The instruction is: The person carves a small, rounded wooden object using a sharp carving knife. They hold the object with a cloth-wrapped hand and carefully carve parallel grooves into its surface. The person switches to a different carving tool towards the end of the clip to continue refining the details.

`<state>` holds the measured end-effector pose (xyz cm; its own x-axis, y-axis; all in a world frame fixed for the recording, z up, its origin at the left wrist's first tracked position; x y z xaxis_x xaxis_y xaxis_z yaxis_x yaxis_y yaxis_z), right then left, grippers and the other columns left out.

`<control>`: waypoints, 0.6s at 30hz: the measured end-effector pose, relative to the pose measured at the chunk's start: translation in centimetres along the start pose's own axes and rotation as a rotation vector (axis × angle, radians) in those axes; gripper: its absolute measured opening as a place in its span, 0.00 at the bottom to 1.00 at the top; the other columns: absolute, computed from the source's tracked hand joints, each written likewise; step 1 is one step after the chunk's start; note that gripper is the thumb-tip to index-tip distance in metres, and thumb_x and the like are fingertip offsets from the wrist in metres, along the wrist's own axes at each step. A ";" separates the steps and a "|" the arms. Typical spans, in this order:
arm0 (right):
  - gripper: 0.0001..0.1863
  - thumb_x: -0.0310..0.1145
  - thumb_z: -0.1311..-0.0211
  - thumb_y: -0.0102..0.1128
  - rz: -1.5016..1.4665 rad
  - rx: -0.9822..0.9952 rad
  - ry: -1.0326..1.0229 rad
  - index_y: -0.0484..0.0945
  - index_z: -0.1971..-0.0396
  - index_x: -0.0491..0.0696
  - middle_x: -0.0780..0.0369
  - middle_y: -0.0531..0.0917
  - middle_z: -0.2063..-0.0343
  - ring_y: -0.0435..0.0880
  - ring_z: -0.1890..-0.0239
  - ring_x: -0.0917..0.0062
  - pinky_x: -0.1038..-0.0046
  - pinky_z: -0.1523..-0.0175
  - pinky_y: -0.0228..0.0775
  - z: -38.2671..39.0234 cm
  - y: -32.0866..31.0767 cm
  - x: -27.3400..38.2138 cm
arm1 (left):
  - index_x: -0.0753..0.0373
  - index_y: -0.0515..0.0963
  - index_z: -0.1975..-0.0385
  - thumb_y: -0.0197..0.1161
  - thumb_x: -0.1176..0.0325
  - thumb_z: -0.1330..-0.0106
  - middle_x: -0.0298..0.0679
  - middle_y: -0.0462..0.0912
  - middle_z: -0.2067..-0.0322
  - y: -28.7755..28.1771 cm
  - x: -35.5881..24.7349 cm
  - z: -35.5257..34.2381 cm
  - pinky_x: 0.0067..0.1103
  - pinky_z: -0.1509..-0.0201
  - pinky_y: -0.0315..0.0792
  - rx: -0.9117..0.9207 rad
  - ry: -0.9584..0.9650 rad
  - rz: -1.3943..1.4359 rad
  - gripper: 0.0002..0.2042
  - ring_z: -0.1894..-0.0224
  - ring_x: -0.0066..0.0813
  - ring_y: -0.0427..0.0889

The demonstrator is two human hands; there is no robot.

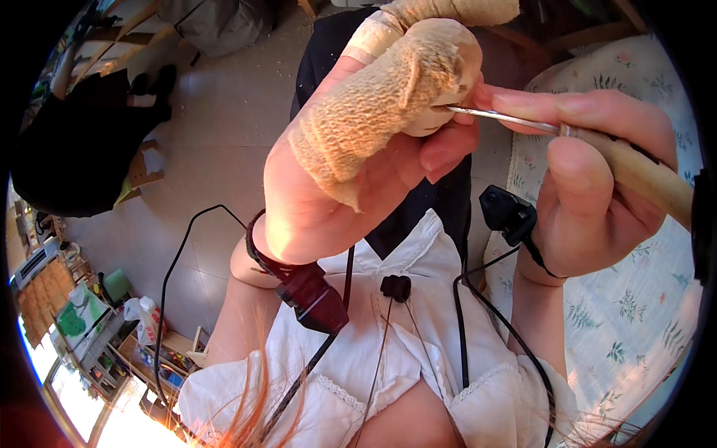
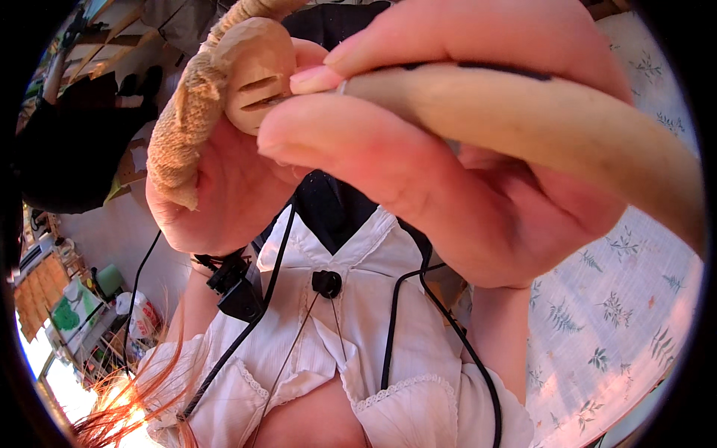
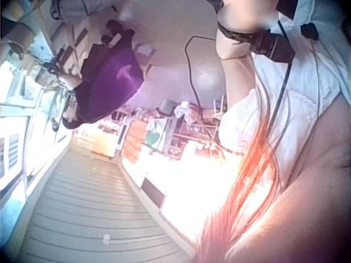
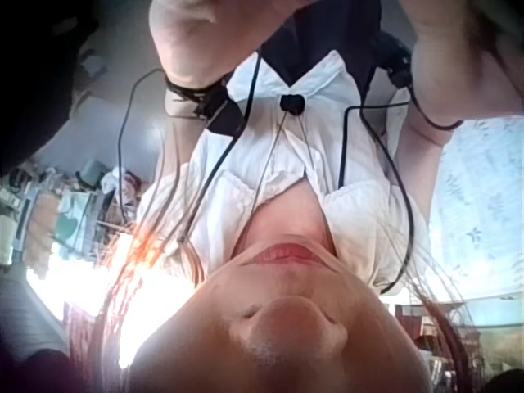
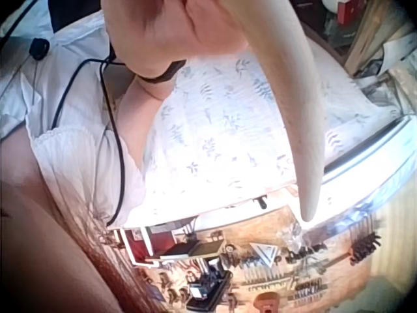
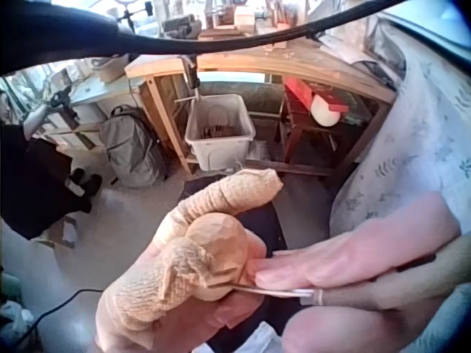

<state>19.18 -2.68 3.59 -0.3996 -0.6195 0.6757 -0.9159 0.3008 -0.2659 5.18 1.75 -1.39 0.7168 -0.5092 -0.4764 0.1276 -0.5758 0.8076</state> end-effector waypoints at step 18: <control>0.11 0.23 0.49 0.52 -0.097 0.098 -0.099 0.66 0.66 0.37 0.53 0.76 0.76 0.80 0.73 0.67 0.71 0.65 0.75 0.5 0.8 -0.6 | 0.66 0.49 0.42 0.41 0.51 0.39 0.47 0.58 0.46 0.3 -0.4 -0.2 0.24 0.47 0.61 -0.027 0.010 0.079 0.30 0.48 0.31 0.64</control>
<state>18.67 -2.44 2.60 -0.3063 -0.7118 0.6321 -0.9479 0.1669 -0.2714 5.09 1.88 -0.92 0.7325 -0.5456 -0.4071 0.0886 -0.5165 0.8517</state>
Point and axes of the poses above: each hand's wrist, its own z-axis away from the middle knuckle, its own y-axis out of the palm, x = y × z, the point moved 2 cm from there along -z, towards the middle knuckle
